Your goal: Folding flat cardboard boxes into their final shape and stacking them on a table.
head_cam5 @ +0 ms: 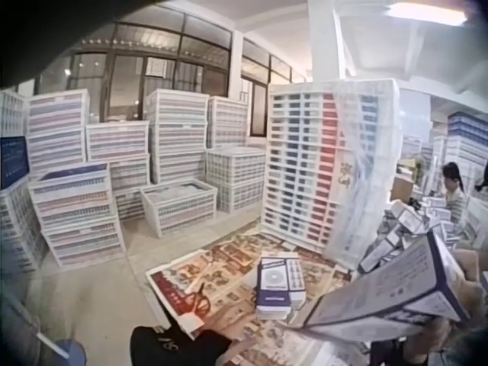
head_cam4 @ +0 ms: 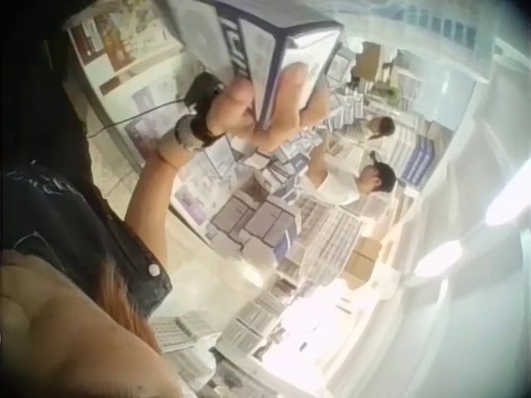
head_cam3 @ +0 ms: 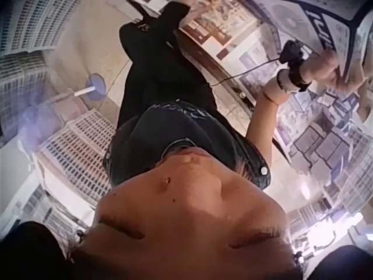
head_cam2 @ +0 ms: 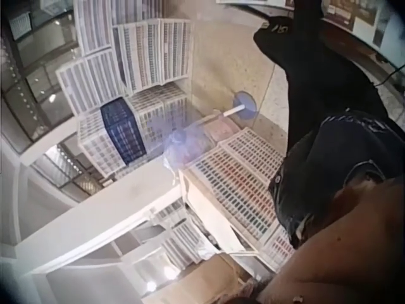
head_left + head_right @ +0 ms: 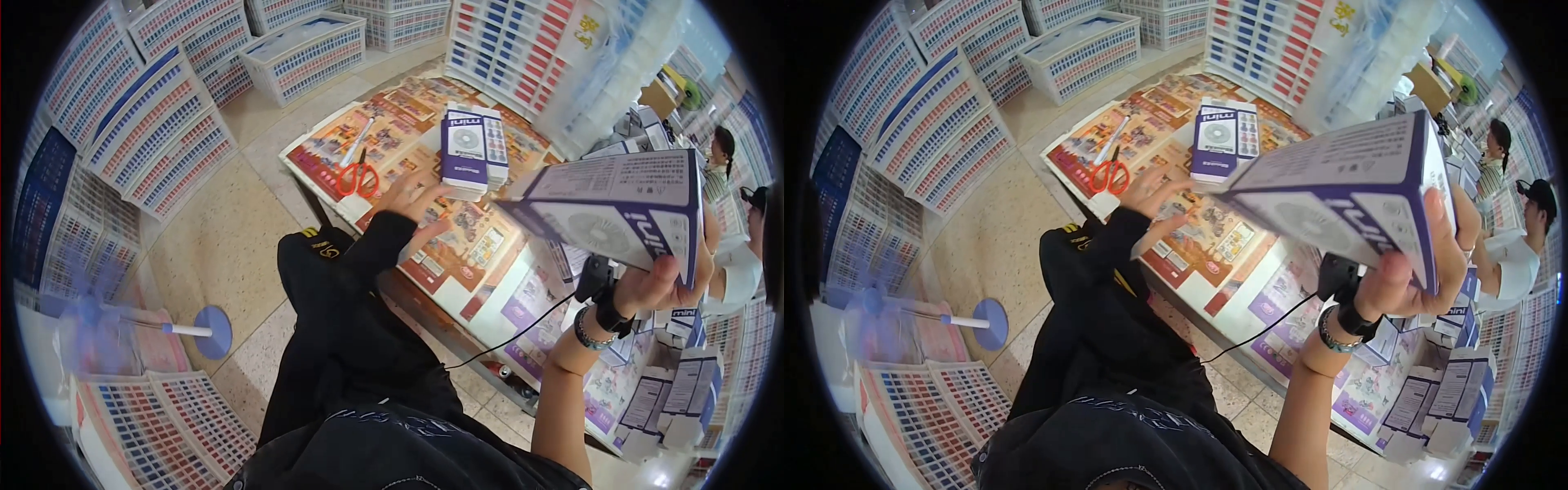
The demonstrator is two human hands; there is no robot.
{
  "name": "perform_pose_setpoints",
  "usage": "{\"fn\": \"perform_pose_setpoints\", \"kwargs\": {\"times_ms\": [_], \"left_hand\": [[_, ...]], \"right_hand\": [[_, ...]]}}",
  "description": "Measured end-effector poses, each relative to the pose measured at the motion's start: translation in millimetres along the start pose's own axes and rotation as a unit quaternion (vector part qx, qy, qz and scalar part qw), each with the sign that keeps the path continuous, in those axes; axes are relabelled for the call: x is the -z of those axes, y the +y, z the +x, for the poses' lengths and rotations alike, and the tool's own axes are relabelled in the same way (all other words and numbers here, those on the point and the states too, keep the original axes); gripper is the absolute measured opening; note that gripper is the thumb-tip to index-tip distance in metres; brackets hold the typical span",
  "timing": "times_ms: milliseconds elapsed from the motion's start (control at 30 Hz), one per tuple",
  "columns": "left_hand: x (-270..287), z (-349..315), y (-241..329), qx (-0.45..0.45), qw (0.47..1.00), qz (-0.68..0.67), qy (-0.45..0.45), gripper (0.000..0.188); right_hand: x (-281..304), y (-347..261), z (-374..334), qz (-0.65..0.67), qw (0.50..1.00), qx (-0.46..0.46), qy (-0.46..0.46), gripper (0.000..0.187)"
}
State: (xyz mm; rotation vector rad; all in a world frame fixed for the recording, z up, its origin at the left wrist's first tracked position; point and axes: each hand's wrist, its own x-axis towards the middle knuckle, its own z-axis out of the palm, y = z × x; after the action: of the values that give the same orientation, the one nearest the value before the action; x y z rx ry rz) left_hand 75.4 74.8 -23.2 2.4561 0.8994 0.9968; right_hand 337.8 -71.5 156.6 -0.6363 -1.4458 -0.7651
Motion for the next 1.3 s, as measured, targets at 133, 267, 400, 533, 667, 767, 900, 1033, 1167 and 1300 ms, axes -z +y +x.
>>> {"fn": "perform_pose_setpoints", "kwargs": {"times_ms": [133, 267, 400, 533, 667, 767, 900, 1033, 1167, 1300], "left_hand": [[-33.6, 65.5, -5.5, -0.029, 0.999, 0.027, 0.010, 0.059], [-56.4, 104.3, -26.5, 0.193, 0.976, 0.067, -0.075, 0.082], [-83.0, 115.0, -42.1, 0.274, 0.940, 0.145, -0.146, 0.098], [-73.0, 106.1, -32.0, 0.216, 0.974, 0.066, -0.035, 0.080], [-64.2, 82.2, -80.9, 0.135, 0.965, -0.198, 0.104, 0.062], [-30.0, 72.6, -59.9, 0.187, 0.957, -0.199, 0.101, 0.045], [-13.7, 46.3, -70.0, 0.232, 0.925, -0.299, 0.041, 0.036], [18.9, 5.0, -24.6, 0.180, 0.879, -0.439, 0.042, 0.059], [56.1, -56.2, 46.2, 0.141, 0.826, -0.544, 0.054, 0.086], [78.0, -95.1, 86.8, 0.220, 0.837, -0.498, -0.056, 0.085]], "right_hand": [[13.7, 13.4, 7.9, -0.051, 0.993, 0.034, -0.104, 0.041], [-21.8, 5.9, 7.8, -0.030, 0.982, 0.042, -0.180, 0.041], [-52.3, -3.9, -2.9, 0.054, 0.972, 0.050, -0.224, 0.036], [-49.9, -7.1, -7.1, 0.059, 0.968, 0.054, -0.237, 0.038], [-59.4, -14.2, 3.2, 0.050, 0.975, 0.108, -0.189, 0.042], [-24.6, 5.9, -3.0, -0.185, 0.976, 0.103, -0.051, 0.061], [22.7, 62.7, 15.7, -0.236, 0.959, 0.037, 0.154, 0.039], [40.0, 113.2, -3.4, -0.305, 0.949, -0.073, -0.015, 0.034], [-19.7, 78.9, -8.7, 0.045, 0.963, -0.264, 0.012, 0.033], [-78.1, -13.4, -23.2, 0.203, 0.914, -0.208, -0.285, 0.050]]}}
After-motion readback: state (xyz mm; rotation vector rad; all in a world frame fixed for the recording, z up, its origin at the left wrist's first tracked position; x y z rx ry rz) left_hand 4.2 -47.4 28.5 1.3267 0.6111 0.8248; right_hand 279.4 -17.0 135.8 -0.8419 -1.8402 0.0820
